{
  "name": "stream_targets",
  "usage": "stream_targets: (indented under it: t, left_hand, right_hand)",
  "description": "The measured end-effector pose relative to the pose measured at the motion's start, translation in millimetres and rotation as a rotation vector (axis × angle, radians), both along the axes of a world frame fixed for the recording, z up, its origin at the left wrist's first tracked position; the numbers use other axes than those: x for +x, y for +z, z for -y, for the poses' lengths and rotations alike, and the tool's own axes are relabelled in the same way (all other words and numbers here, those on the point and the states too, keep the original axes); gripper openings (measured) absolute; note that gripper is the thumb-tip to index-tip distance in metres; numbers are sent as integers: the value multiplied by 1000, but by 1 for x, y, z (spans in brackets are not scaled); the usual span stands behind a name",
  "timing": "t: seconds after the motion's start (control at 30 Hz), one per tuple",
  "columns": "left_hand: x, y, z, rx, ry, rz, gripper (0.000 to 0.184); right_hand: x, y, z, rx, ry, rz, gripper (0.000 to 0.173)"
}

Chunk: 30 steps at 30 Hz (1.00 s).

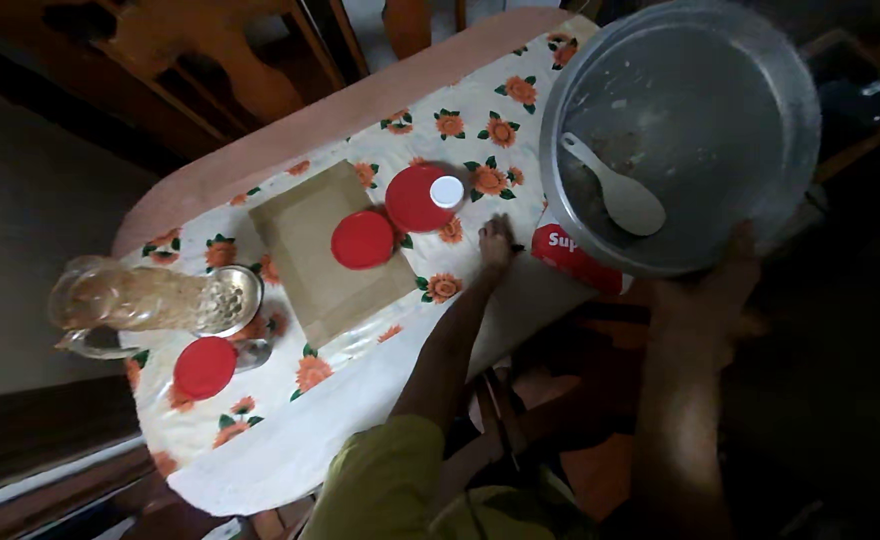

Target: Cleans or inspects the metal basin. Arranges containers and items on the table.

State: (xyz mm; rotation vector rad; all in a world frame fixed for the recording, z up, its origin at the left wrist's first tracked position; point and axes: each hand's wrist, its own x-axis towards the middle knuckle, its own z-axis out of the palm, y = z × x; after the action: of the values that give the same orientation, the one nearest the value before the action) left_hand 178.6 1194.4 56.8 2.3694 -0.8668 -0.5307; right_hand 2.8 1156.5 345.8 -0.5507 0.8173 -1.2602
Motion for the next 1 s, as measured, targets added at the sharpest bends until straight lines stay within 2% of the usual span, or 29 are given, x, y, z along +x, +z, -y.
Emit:
stream_targets:
  t: [0.03,0.1,0.17,0.3,0.43,0.57,0.73,0.8,0.9,1.0]
  left_hand:
    - [12,-2,0,38,-86,53,80]
    - [27,-6,-1,100,-268,114,59]
    - [32,-1,-2,149,-368,122,45]
    - [35,3,-9,96,-396,136,28]
    - [38,0,-19,35,-363,165,25]
    - [22,-1,-65,-245,-66,19,26]
    - [5,-7,-165,-327,320,-227,33]
    - [5,0,-205,-411,520,-314,47]
    - [30,20,-237,-513,861,-478,74]
    - [76,23,-244,-570,1011,-619,86]
  right_hand:
    - [1,1,0,5,0,-10,33]
    - [1,2,-1,12,3,-15,32]
    - [0,3,-1,6,8,-11,32]
    - [3,7,-1,52,-13,25,33]
    - [2,8,0,64,-14,28,34]
    - [1,8,0,46,-1,37,34]
    - [1,7,0,26,-22,0,36]
    - [0,6,-2,22,-23,-9,36]
    - [-1,3,-1,4,-17,19,35]
    - [-3,-3,0,5,12,26,36]
